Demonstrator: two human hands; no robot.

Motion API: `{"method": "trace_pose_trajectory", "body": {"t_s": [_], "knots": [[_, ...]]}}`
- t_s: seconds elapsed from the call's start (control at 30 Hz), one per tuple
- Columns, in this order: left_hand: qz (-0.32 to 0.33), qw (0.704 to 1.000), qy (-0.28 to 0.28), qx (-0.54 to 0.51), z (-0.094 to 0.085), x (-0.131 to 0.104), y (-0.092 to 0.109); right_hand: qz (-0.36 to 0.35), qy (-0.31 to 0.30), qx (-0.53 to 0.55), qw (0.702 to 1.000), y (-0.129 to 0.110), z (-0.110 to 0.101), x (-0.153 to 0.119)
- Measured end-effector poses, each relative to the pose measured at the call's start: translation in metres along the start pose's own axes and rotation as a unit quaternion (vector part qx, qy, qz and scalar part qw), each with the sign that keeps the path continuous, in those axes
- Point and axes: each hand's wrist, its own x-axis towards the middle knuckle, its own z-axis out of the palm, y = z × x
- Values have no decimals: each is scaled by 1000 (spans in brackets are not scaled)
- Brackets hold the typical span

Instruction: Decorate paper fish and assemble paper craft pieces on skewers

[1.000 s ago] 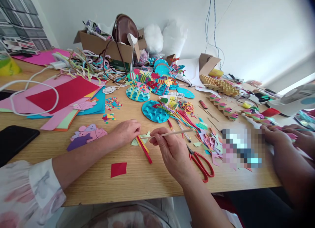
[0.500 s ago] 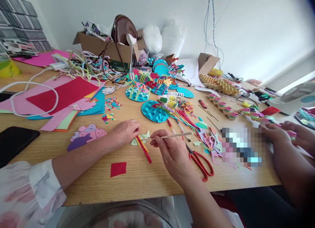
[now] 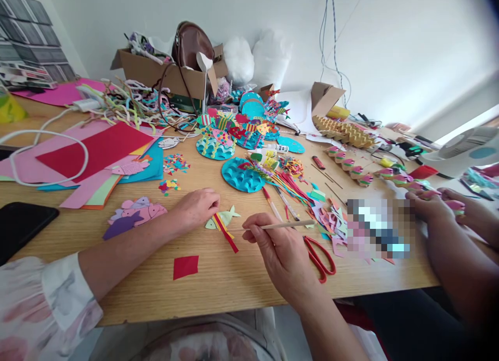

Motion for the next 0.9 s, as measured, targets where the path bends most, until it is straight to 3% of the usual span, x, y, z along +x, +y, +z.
{"method": "trace_pose_trajectory", "body": {"t_s": [0.33,0.63,0.9], "knots": [[-2,1000,-3,6,-1,-1,2,-12,15,10,1000,2,7,8],[0,1000,0,5,-2,0,3,4,14,17,1000,0,-1,2],[14,1000,6,11,2,1,-3,-6,18,50,999,6,17,20]]}}
